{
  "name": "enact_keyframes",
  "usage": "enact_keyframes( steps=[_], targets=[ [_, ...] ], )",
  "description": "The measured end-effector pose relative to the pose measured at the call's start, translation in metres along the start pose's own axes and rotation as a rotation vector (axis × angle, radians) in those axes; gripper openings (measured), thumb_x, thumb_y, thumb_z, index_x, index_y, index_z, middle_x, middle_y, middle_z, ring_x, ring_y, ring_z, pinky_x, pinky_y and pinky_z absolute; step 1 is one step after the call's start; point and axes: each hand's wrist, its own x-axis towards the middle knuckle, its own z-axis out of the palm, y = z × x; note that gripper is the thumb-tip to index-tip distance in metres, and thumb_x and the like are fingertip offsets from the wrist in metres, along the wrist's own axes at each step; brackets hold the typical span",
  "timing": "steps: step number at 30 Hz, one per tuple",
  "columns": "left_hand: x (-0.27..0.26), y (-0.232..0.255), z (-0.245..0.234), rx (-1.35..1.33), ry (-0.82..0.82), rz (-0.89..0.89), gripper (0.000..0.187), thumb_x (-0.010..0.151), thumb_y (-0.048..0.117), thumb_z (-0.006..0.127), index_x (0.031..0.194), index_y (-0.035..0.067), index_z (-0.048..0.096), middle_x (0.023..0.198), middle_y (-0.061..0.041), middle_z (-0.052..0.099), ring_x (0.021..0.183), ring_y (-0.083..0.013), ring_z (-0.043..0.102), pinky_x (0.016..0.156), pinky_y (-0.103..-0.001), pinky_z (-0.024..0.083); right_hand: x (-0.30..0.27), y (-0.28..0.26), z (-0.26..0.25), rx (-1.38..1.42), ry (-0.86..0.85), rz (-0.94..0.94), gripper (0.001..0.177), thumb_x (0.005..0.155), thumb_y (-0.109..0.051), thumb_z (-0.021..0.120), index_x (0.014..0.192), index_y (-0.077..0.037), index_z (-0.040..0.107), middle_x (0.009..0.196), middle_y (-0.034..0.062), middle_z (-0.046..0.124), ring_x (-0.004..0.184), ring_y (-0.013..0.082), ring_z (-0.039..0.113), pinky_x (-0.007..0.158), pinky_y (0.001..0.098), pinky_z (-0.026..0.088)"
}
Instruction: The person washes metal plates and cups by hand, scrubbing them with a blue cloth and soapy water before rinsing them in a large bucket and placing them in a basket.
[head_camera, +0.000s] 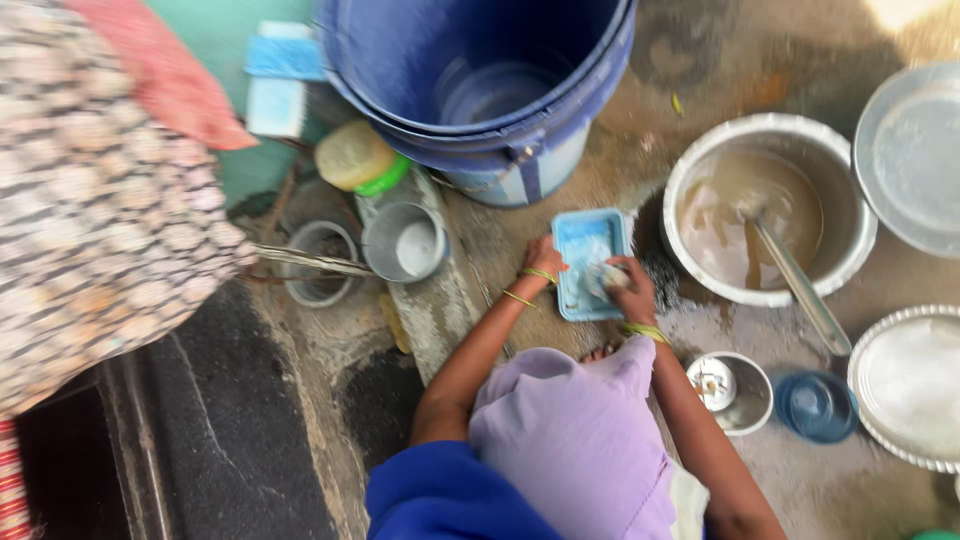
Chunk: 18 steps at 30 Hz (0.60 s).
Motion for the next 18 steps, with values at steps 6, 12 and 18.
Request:
enact_keyframes(
  steps=[6, 12, 18],
  targets=[
    [-0.002, 0.032, -0.014, -0.068, -0.122, -0.368, 0.015, 0.084, 0.005, 0.071, 0.078, -0.008, 0.069, 0.075, -0.029, 0.073, 0.065, -0.0370, 0.075, 0.062, -0.045, 0.061, -0.025, -0.050, -0.022, 0.393, 0.011, 0.170, 0.061, 0.074, 0.005, 0.065, 0.134, -0.005, 0.061, 0.121, 0.0042, 0.068, 0.109, 0.0136, 0.065, 0.094, 0.0240, 0.052],
    [-0.009, 0.068, -0.030, 0.077, 0.017, -0.328, 0.012, 0.083, 0.003, 0.066, 0.084, -0.007, 0.072, 0.086, -0.027, 0.071, 0.084, -0.0423, 0.075, 0.071, -0.050, 0.062, -0.069, -0.090, -0.052, 0.487, 0.054, 0.176, 0.049, 0.081, 0.002, 0.072, 0.128, 0.004, 0.060, 0.110, 0.0082, 0.068, 0.095, 0.0164, 0.065, 0.081, 0.0265, 0.053],
    [-0.031, 0.113, -0.032, 0.187, 0.130, -0.104, 0.021, 0.078, 0.014, 0.076, 0.089, -0.004, 0.073, 0.098, -0.028, 0.069, 0.096, -0.0476, 0.067, 0.079, -0.053, 0.056, -0.103, -0.138, -0.074, 0.434, 0.077, 0.209, 0.038, 0.076, -0.002, 0.061, 0.114, 0.000, 0.059, 0.109, 0.0121, 0.074, 0.089, 0.0199, 0.070, 0.061, 0.0260, 0.048]
  ],
)
